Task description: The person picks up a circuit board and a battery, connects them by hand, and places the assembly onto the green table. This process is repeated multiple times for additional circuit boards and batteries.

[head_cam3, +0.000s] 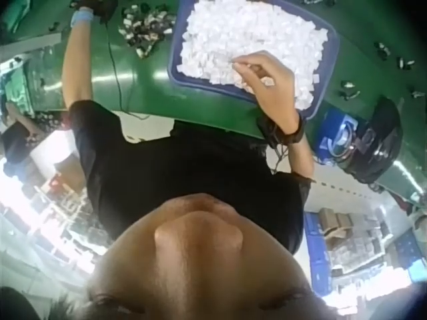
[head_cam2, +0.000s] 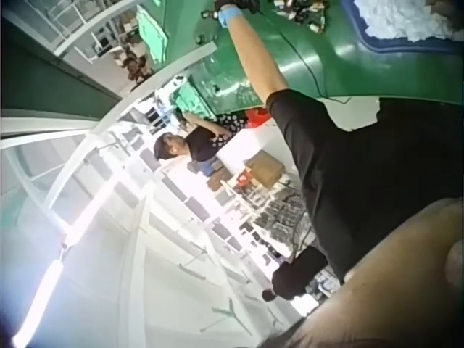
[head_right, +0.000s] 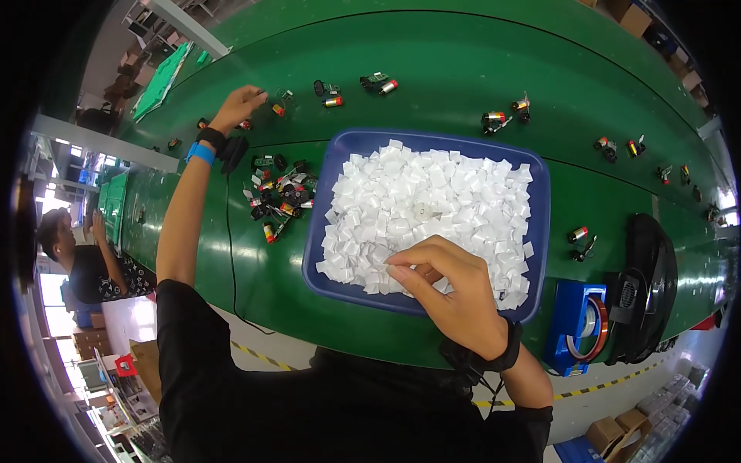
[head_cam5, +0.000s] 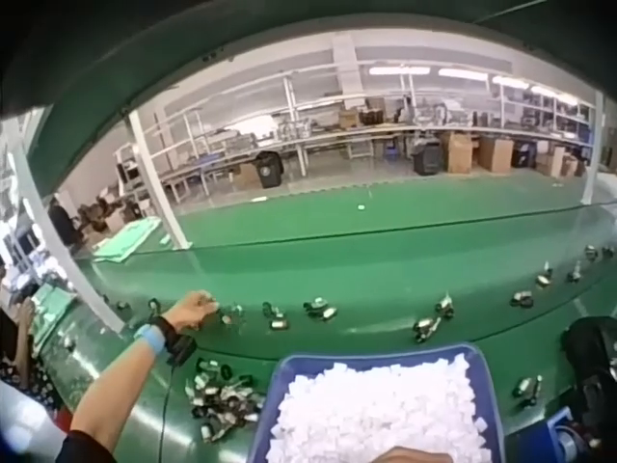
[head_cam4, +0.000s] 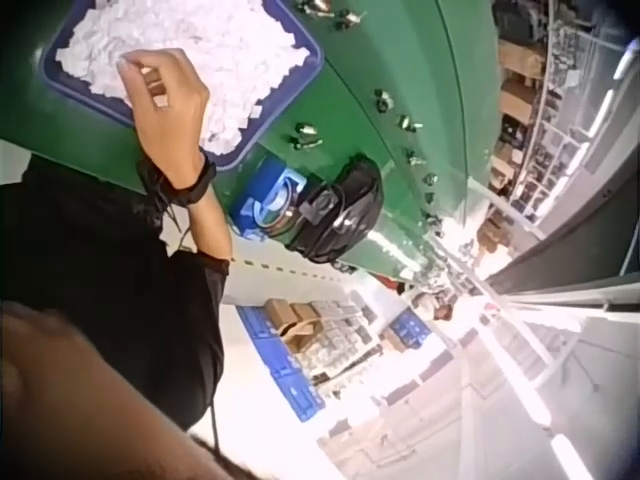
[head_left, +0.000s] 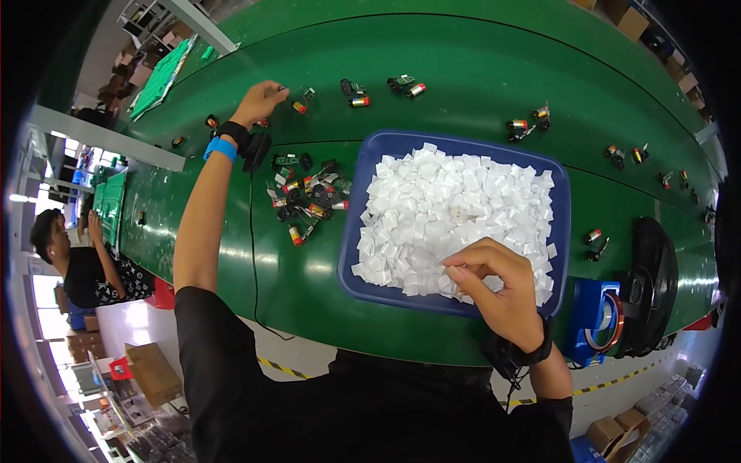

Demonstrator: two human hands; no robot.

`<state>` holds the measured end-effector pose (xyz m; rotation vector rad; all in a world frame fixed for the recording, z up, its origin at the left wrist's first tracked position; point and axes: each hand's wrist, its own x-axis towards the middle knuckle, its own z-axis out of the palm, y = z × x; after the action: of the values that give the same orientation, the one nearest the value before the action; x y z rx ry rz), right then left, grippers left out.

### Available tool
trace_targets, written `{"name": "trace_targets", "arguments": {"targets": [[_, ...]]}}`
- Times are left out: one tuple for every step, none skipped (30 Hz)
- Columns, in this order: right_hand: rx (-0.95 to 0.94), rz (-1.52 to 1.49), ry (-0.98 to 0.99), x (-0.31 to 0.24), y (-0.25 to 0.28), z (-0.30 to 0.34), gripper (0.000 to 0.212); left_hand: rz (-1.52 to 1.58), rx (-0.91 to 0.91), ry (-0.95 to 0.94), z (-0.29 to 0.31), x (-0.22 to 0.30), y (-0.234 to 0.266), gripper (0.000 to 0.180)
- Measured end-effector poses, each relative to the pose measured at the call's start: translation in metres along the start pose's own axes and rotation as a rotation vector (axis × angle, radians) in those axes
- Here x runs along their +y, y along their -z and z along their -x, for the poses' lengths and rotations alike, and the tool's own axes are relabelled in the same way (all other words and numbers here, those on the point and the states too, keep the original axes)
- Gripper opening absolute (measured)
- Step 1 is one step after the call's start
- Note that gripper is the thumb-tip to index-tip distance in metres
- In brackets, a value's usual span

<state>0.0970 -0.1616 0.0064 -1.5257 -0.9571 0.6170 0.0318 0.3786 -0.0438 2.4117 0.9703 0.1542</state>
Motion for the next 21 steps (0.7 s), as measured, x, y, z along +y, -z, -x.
{"name": "trace_targets", "arguments": {"targets": [[0.000,0.001,0.008,0.001,0.000,0.001,0.013,0.142,-0.048,-0.021,0.014,0.015,0.005,0.035],[0.003,0.002,0.015,0.001,0.001,0.000,0.013,0.283,-0.097,-0.044,0.028,0.032,0.011,0.031],[0.010,0.001,0.006,0.002,0.001,0.000,0.013,0.315,-0.153,-0.117,0.043,0.057,0.014,0.030],[0.028,0.028,0.036,0.001,0.003,-0.002,0.014,0.348,-0.211,-0.189,0.062,0.080,0.016,0.028],[0.046,0.050,0.065,0.000,0.005,-0.002,0.016,0.458,-0.239,-0.179,0.088,0.110,0.017,0.028],[0.055,0.069,0.094,0.000,0.004,-0.002,0.018,0.569,-0.262,-0.160,0.118,0.136,0.016,0.028],[0.056,0.068,0.081,-0.002,0.003,-0.003,0.018,0.651,-0.335,-0.156,0.145,0.159,0.012,0.026],[0.138,0.011,0.075,-0.005,-0.001,-0.006,0.018,0.734,-0.409,-0.154,0.167,0.179,0.004,0.025],[0.223,-0.042,0.068,-0.008,-0.006,-0.009,0.019,0.827,-0.497,-0.121,0.186,0.194,-0.006,0.024],[0.313,-0.089,0.056,-0.009,-0.007,-0.008,0.020,0.923,-0.594,-0.086,0.205,0.206,-0.018,0.023],[0.315,-0.084,0.042,-0.007,-0.006,-0.007,0.020,0.929,-0.606,-0.079,0.224,0.213,-0.030,0.023],[0.269,-0.109,0.068,-0.004,-0.004,-0.006,0.020,1.011,-0.668,-0.057,0.241,0.220,-0.042,0.022],[0.219,-0.137,0.095,-0.001,-0.002,-0.003,0.020,1.093,-0.726,-0.030,0.255,0.226,-0.051,0.021],[0.170,-0.161,0.124,0.002,0.000,-0.002,0.020,1.102,-0.738,-0.027,0.264,0.229,-0.060,0.021],[0.175,-0.153,0.113,0.006,0.002,-0.002,0.020,1.122,-0.701,-0.054,0.271,0.231,-0.069,0.021],[0.162,-0.139,0.146,0.009,0.004,-0.002,0.020,1.142,-0.664,-0.083,0.275,0.231,-0.076,0.022],[0.149,-0.126,0.181,0.012,0.006,-0.002,0.020,1.160,-0.625,-0.113,0.277,0.232,-0.080,0.022],[0.135,-0.113,0.217,0.013,0.007,-0.001,0.020,1.166,-0.634,-0.113,0.277,0.232,-0.082,0.022],[0.139,-0.108,0.211,0.013,0.010,0.000,0.020,1.207,-0.660,-0.083,0.277,0.233,-0.083,0.022],[0.111,-0.171,0.192,0.013,0.013,0.001,0.020,1.246,-0.686,-0.053,0.276,0.233,-0.084,0.021],[0.083,-0.239,0.172,0.014,0.014,0.002,0.020,1.282,-0.708,-0.019,0.277,0.232,-0.084,0.021]]}}
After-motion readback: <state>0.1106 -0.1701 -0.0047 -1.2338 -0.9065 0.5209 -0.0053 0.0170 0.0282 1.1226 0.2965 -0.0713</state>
